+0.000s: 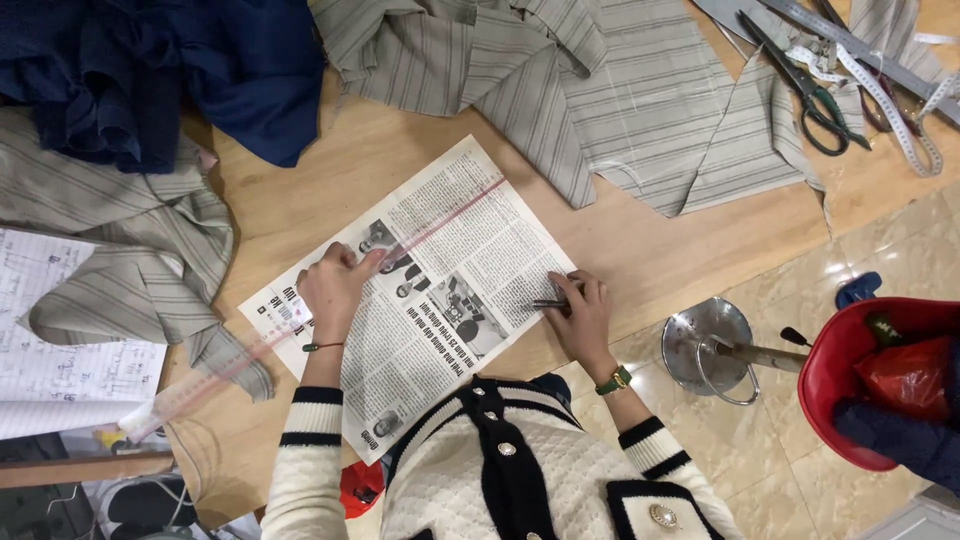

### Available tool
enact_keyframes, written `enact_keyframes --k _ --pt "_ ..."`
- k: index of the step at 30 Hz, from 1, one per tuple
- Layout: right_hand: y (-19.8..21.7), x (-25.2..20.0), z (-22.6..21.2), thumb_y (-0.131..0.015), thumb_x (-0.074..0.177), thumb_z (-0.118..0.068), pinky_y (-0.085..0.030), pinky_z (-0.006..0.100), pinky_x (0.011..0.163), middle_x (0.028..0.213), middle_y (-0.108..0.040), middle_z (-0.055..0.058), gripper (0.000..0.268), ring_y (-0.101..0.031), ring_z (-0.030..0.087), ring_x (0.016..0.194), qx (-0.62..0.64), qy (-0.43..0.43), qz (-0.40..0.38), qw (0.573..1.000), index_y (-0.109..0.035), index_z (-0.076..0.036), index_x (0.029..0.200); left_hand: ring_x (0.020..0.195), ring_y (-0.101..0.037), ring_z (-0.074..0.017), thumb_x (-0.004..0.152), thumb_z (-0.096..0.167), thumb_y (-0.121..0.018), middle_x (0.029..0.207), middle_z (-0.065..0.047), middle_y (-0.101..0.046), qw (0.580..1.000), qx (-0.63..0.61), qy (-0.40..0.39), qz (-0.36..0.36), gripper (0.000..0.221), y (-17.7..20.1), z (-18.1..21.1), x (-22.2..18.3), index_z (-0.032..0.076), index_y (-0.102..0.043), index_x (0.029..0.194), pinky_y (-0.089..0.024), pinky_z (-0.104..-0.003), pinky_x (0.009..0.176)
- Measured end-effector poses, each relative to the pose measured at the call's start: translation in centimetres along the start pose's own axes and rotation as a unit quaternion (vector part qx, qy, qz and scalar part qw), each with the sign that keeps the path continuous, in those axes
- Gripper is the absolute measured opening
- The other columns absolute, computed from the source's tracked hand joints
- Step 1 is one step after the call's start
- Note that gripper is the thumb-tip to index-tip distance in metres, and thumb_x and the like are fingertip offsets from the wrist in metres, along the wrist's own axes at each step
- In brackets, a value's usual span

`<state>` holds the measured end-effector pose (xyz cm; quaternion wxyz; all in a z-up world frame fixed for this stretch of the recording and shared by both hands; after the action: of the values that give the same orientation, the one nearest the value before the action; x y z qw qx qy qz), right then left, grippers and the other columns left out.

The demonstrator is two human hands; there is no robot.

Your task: Drawing pattern lines on a newspaper using a ruler and a pen in a sewing environment.

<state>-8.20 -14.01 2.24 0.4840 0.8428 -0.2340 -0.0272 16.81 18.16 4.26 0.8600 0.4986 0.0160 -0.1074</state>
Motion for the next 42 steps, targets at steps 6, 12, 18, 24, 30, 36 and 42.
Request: enact_keyframes --k 6,12,18,24,30,36,42 --pt "-0.4 -0.1 0.6 -0.085 0.077 -0.028 -0.042 0.043 0.094 0.125 -0.052 0.006 0.059 -0.052 0.033 0.107 -0.017 -0.009 -0.019 1.000 -0.066 -0.028 0.133 0.074 -0.073 -0.0379 0.083 0.064 -0.081 0.070 -0.015 -0.071 1.000 -0.009 0.020 -0.014 0.057 0.3 -0.9 0.5 0.010 -0.065 0.080 -0.048 -0.043 0.072" --pt "-0.5 -0.1 0.8 -0.085 0.075 -0.030 -0.042 0.044 0.093 0.124 -0.052 0.005 0.060 -0.053 0.032 0.107 -0.033 -0.006 -0.019 0.999 -0.066 -0.030 0.133 0.072 -0.071 -0.0391 0.079 0.065 -0.083 0.070 -0.015 -0.069 0.997 -0.032 0.055 -0.038 0.059 0.1 -1.0 1.0 0.010 -0.064 0.079 -0.050 -0.044 0.068" --pt "-0.7 -0.1 0.9 -0.084 0.079 -0.034 -0.041 0.041 0.092 0.125 -0.051 0.004 0.058 -0.051 0.030 0.107 -0.034 -0.012 -0.023 0.999 -0.065 -0.032 0.134 0.072 -0.071 -0.0369 0.082 0.060 -0.083 0.070 -0.015 -0.068 0.996 -0.038 0.066 -0.049 0.055 0.8 -0.4 0.9 0.008 -0.064 0.080 -0.050 -0.042 0.065" --pt "-1.3 -0.3 1.7 -0.083 0.079 -0.035 -0.041 0.042 0.092 0.126 -0.050 0.003 0.058 -0.051 0.029 0.107 -0.036 -0.014 -0.029 0.999 -0.064 -0.033 0.134 0.071 -0.071 -0.0367 0.081 0.061 -0.083 0.070 -0.014 -0.067 0.995 -0.038 0.075 -0.055 0.056 0.5 -0.6 1.2 0.009 -0.063 0.080 -0.050 -0.042 0.065" --pt "-1.1 -0.2 1.4 -0.083 0.079 -0.037 -0.041 0.042 0.092 0.126 -0.051 0.003 0.058 -0.051 0.029 0.108 -0.045 -0.009 -0.024 0.999 -0.065 -0.034 0.133 0.072 -0.070 -0.0372 0.082 0.061 -0.082 0.071 -0.015 -0.067 0.995 -0.037 0.069 -0.058 0.056 1.0 -0.1 1.1 0.008 -0.063 0.080 -0.051 -0.043 0.065" --pt "-1.2 -0.2 1.5 -0.083 0.080 -0.033 -0.041 0.042 0.092 0.126 -0.050 0.004 0.057 -0.051 0.030 0.108 -0.033 -0.021 -0.031 0.999 -0.065 -0.032 0.134 0.071 -0.071 -0.0349 0.082 0.060 -0.083 0.071 -0.014 -0.068 0.995 -0.030 0.070 -0.057 0.055 1.0 0.0 1.1 0.008 -0.064 0.081 -0.051 -0.041 0.064" --pt "-0.5 0.0 0.7 -0.084 0.080 -0.031 -0.040 0.042 0.093 0.126 -0.050 0.004 0.057 -0.050 0.030 0.108 -0.033 -0.023 -0.040 0.998 -0.065 -0.031 0.134 0.070 -0.071 -0.0343 0.083 0.061 -0.082 0.069 -0.013 -0.067 0.997 -0.023 0.057 -0.053 0.055 0.9 -0.1 1.1 0.009 -0.064 0.080 -0.050 -0.041 0.066"
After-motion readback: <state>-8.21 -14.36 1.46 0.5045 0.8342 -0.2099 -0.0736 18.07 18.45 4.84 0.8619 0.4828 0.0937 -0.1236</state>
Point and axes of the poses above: each hand's wrist, its own x-axis towards the middle knuckle, its own y-axis out of the back of the hand, z = x × y, the point moved 3 cm from there along x, towards the middle knuckle
